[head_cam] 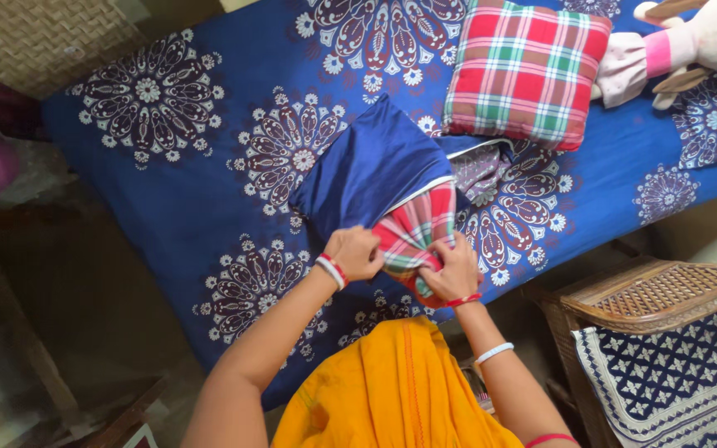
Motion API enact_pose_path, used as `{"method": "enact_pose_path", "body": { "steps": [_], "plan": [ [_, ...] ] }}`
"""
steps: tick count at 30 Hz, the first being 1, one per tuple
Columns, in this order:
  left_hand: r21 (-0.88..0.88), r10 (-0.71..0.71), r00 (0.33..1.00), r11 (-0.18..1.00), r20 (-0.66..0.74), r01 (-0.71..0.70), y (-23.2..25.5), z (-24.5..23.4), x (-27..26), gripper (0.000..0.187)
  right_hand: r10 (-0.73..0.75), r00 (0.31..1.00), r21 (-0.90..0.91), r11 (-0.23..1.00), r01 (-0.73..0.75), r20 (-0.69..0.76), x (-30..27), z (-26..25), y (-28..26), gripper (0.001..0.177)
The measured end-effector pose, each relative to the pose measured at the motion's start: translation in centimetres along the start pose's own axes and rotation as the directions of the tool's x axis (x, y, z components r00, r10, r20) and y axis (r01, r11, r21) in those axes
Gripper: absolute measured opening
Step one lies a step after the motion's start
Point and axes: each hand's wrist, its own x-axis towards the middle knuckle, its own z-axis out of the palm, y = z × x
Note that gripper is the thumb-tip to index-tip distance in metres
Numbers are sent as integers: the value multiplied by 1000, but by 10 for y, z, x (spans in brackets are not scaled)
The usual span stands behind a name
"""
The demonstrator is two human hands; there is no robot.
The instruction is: The person inserts plaid pillows into blue pillowcases on a bed, then places the finished pillows onto nearby chairs. The person repeats this process for multiple pillows.
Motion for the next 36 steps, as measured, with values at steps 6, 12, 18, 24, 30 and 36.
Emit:
{"method": "enact_pose_path", "body": {
  "steps": [6, 12, 18, 24, 30, 36],
  "plan": [
    [176, 44, 968, 984, -247, 0, 2, 48, 125, 45, -37, 999, -13, 999, 37, -2, -6, 8, -18, 36],
    [420, -25, 998, 908, 51, 1, -15, 99, 199, 11, -44, 999, -25, 999, 44, 6, 0, 3, -27, 35],
    [338, 286, 943, 882, 171, -329, 1, 129, 195, 12, -163, 986, -42, 985, 165, 35, 13, 3, -22, 40],
    [200, 374, 905, 889, 204, -412, 59, 118, 153, 10, -198, 979, -1, 980, 199, -44, 21, 11, -23, 60],
    [38, 253, 967, 967, 17, -254, 99, 46, 105, 26, -105, 959, 164, 975, 151, -262, 12, 12, -14, 56],
    [-65, -141, 796, 990, -589, 127, 74, -28, 54, 97, 170, 933, 351, 935, -51, -316, -2, 5, -3, 32]
  ]
}}
